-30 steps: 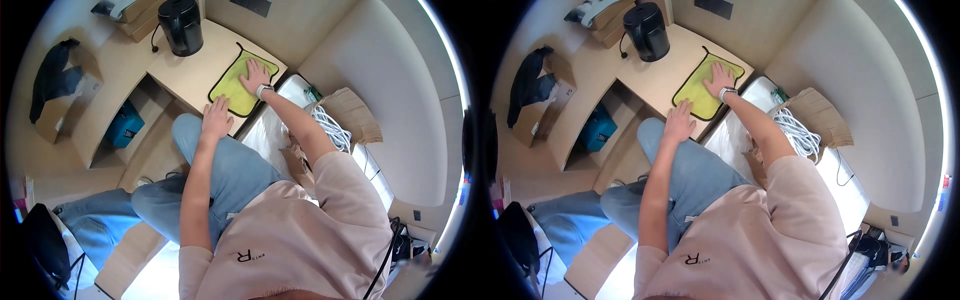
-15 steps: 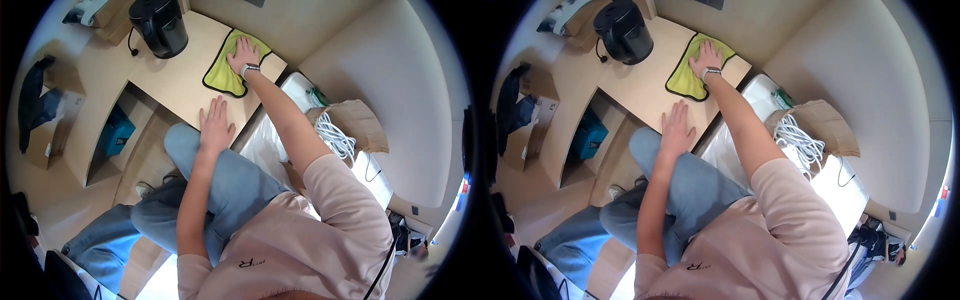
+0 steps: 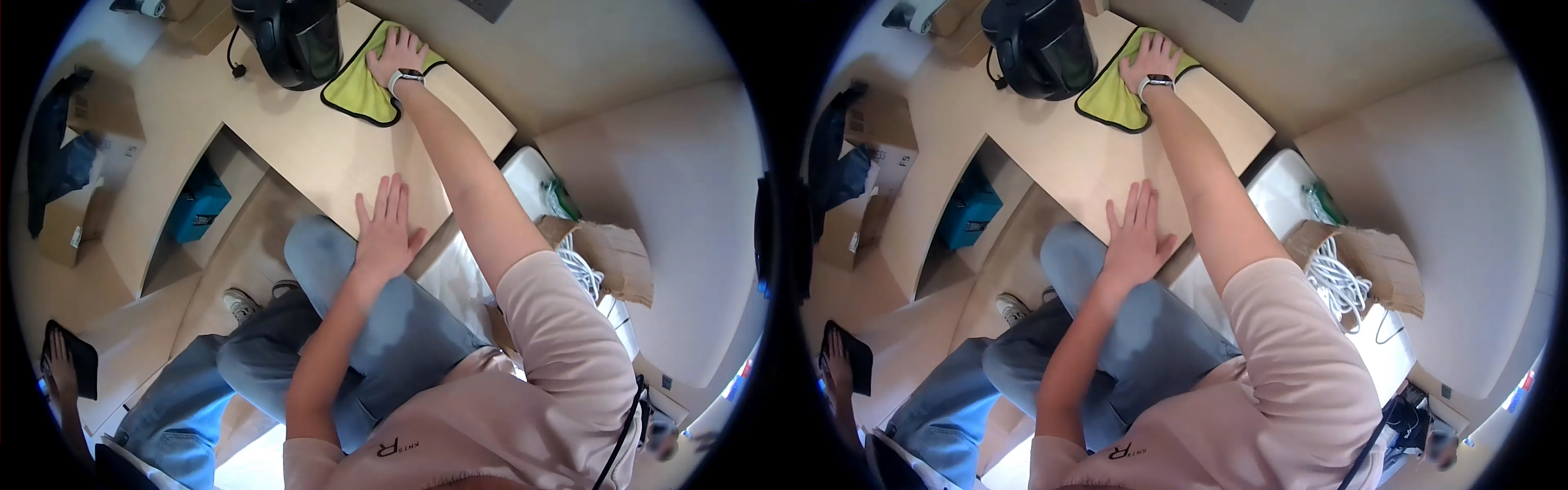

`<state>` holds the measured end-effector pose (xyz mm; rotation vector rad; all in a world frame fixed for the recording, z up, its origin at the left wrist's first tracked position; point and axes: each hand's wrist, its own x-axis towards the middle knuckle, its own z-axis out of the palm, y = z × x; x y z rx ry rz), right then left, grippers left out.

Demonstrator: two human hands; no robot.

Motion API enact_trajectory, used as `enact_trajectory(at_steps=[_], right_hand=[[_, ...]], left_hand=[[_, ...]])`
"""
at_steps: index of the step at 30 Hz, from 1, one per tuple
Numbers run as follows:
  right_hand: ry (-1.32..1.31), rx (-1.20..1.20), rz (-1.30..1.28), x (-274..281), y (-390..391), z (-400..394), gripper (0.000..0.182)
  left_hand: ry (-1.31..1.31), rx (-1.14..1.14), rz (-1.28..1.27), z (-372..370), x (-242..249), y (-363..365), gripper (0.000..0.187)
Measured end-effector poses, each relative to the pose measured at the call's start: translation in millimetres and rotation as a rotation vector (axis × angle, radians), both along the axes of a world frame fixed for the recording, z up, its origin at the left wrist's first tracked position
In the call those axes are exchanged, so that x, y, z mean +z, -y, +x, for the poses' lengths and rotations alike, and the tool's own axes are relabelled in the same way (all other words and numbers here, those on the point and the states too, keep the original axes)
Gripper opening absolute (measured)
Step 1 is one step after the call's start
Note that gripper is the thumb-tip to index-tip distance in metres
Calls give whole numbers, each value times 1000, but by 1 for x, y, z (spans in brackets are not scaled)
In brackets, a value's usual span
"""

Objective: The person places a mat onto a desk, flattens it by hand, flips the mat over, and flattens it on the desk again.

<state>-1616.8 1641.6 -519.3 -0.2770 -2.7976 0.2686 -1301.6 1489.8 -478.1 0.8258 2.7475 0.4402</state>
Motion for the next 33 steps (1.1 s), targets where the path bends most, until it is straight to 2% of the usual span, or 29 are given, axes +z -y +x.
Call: enact_trajectory(at_steps=[5, 9, 14, 19, 26, 30, 33], right_hand=[[-55, 128, 66, -9, 15, -48, 82], [-23, 202, 11, -5, 15, -74, 84], [63, 233, -14, 3, 9, -68, 87], [58, 146, 8, -1, -25, -7, 86], [120, 30, -37, 11, -116, 132, 84], [123, -32, 7, 12, -151, 192, 84], [28, -28, 72, -1, -154, 208, 80]], left_hand=[[-3, -9, 44, -5, 1, 1, 89], [0, -13, 13, -2, 7, 0, 87], [-34, -8, 48, -2, -2, 4, 89], [-41, -10, 11, -1, -7, 1, 91], [-26, 25, 75, -3, -10, 5, 93], [-101, 37, 187, 2, -14, 11, 84], [-112, 57, 205, 2, -13, 11, 80]])
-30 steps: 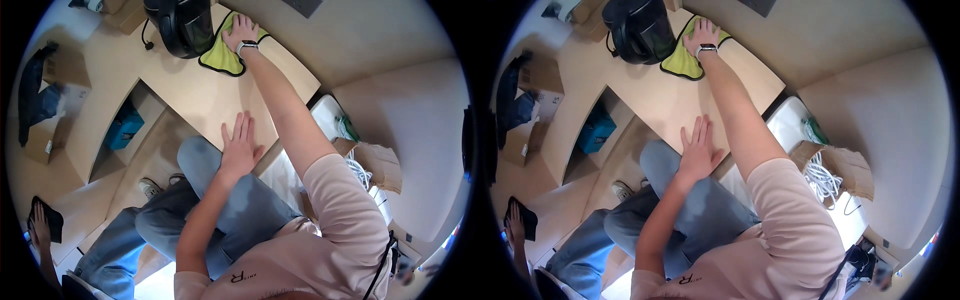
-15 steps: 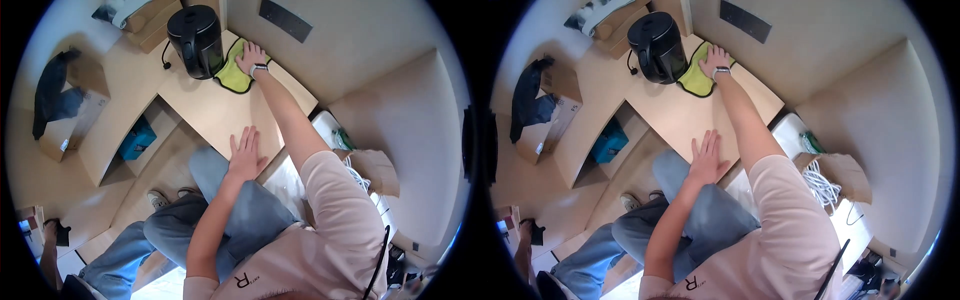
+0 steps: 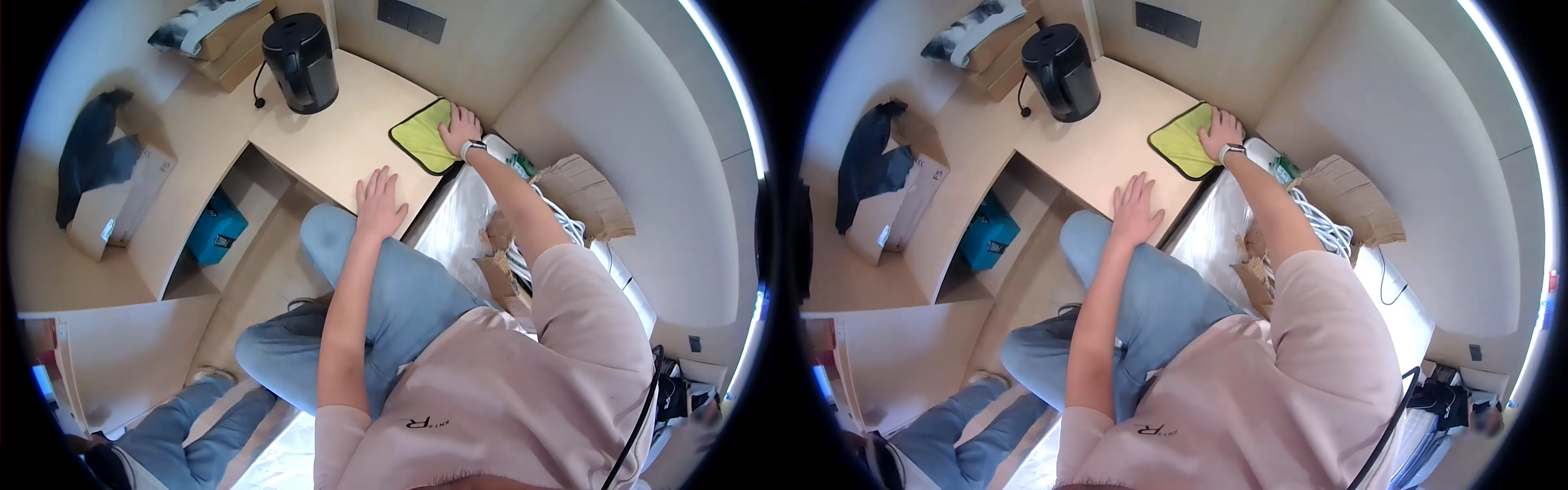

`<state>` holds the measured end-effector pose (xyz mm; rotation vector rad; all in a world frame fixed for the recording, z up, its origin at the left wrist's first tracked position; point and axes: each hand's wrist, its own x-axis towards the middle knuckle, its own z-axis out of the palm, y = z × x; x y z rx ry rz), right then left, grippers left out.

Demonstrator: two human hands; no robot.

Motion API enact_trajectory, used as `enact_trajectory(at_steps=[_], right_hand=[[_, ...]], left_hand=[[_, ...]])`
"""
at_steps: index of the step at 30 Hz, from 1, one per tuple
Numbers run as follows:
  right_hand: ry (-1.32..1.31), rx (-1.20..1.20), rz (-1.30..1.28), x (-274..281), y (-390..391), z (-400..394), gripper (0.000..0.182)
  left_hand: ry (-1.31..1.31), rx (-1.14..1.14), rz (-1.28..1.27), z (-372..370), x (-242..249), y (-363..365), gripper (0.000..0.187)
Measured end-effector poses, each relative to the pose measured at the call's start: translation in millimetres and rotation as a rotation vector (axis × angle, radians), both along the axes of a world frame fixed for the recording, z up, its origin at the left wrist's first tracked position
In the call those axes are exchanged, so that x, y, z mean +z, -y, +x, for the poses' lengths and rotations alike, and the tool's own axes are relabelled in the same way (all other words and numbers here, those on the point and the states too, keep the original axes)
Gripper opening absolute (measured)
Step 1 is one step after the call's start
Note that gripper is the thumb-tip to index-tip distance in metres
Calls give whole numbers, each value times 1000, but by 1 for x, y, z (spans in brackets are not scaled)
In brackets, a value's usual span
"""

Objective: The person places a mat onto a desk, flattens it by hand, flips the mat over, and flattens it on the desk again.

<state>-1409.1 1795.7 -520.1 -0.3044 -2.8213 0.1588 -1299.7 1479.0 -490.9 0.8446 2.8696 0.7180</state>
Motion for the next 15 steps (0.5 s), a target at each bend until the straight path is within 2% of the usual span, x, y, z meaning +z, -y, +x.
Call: enact_trajectory(at_steps=[5, 7, 10, 15], right_hand=[[71, 100, 20, -7, 33, 26, 79], [122, 205, 9, -4, 61, 43, 81], [163, 295, 10, 10, 115, 82, 82], [141, 339, 40, 3, 157, 109, 85]], left_hand=[[27, 3, -16, 1, -1, -3, 80], [-13, 74, 115, 1, 3, -5, 79], [-61, 79, 148, 0, 4, -4, 81], [-47, 60, 73, 2, 7, -1, 85]])
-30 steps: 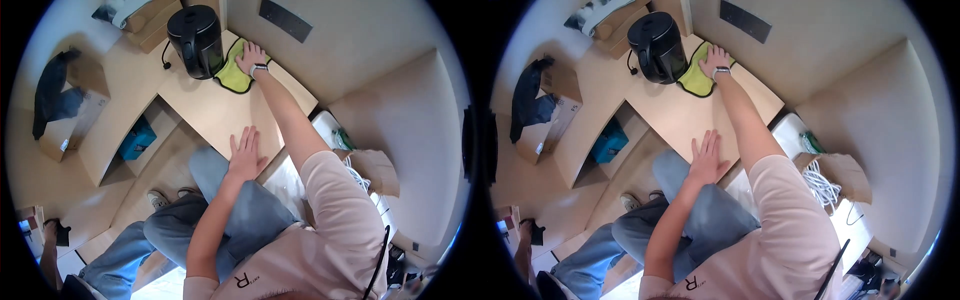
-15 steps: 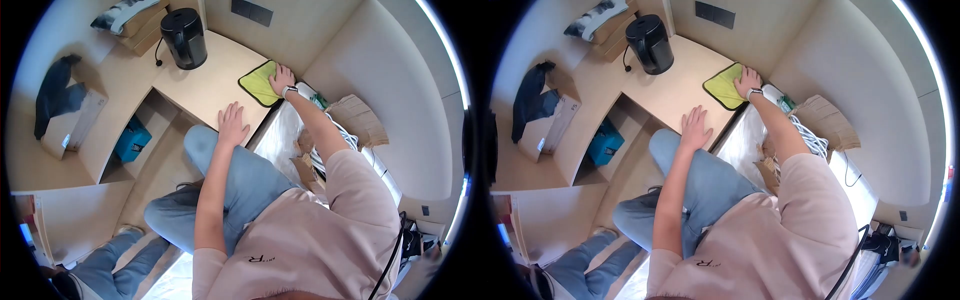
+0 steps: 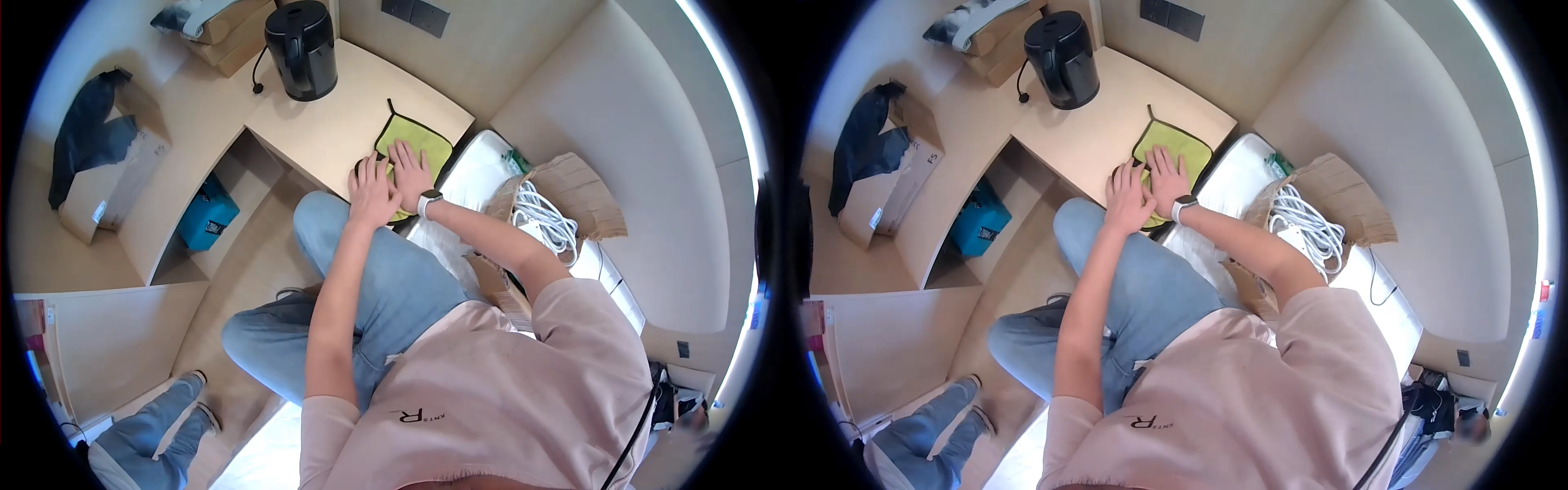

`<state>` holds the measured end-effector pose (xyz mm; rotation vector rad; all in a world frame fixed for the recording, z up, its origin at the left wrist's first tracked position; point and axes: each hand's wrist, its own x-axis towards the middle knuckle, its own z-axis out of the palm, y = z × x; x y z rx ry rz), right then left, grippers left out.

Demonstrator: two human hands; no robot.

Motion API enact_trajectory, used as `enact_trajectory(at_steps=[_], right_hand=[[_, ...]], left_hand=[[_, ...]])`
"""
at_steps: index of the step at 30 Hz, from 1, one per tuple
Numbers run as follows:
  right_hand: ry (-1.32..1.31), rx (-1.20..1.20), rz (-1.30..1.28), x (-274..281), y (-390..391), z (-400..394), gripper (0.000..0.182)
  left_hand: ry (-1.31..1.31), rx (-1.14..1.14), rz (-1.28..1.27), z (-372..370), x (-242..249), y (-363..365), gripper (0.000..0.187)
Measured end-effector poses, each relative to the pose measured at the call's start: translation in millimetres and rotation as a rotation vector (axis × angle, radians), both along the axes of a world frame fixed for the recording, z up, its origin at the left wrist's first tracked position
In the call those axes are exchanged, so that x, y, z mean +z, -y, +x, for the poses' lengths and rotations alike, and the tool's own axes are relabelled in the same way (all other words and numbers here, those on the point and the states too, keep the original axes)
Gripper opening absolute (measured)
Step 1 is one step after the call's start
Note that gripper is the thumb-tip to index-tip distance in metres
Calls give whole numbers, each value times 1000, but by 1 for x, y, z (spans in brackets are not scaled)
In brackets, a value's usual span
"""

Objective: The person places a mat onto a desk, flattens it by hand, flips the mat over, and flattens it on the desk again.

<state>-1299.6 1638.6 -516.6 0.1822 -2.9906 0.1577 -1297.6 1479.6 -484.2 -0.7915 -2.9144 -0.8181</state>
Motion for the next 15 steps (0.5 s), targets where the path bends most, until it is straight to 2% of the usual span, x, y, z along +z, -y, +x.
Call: enact_trajectory(at_steps=[3, 5, 6, 9, 15], right_hand=[[82, 17, -42, 12, -12, -17, 87], [25, -147, -138, 7, -27, -46, 87], [36, -143, -144, 3, -35, -61, 87], [-49, -245, -111, -6, -51, -103, 89], [-32, -266, -64, 1, -63, -152, 89]], left_hand=[[30, 14, 61, 1, 2, 2, 84], [-60, 20, -41, 7, 9, 5, 84], [-49, 24, -48, 9, 8, 6, 84], [-12, -112, -215, 9, 4, 7, 74], [41, -64, -202, 4, 5, -4, 76]])
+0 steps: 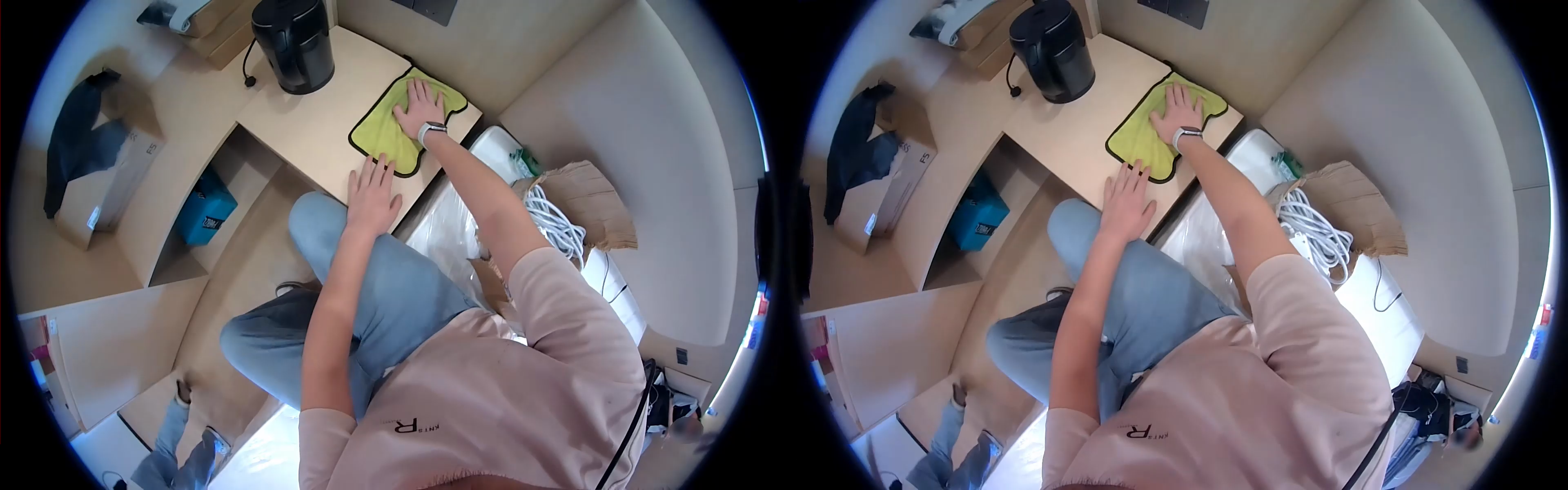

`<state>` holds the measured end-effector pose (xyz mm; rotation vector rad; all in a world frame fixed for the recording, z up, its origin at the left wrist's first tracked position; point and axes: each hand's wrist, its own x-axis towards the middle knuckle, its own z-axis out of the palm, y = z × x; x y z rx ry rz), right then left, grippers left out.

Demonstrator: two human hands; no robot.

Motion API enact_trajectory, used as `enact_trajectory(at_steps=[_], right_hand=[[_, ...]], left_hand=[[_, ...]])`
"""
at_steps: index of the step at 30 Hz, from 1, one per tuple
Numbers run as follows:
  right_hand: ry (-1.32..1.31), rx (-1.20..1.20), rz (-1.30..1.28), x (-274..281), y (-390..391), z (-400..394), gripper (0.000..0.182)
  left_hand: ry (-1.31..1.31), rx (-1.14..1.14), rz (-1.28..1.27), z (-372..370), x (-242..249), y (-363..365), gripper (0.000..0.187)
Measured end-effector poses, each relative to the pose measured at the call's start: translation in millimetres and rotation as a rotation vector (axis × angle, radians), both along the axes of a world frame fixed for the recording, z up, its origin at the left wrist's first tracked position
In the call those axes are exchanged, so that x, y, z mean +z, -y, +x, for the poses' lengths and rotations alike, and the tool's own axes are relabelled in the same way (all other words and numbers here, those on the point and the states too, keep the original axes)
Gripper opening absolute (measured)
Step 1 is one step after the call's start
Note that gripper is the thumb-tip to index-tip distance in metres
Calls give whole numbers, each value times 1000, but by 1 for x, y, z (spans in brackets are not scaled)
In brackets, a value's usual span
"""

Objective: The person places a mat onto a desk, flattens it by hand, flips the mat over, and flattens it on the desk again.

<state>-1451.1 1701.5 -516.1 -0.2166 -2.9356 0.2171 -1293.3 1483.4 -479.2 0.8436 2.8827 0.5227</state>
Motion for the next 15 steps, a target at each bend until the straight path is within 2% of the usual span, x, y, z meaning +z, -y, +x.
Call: enact_trajectory(at_steps=[6, 15], right_hand=[[-29, -1, -14, 1, 6, -36, 87], [-60, 91, -35, -10, 24, -108, 85]], left_hand=[[22, -13, -22, -4, -5, -3, 81], [70, -3, -3, -11, -8, -8, 79]])
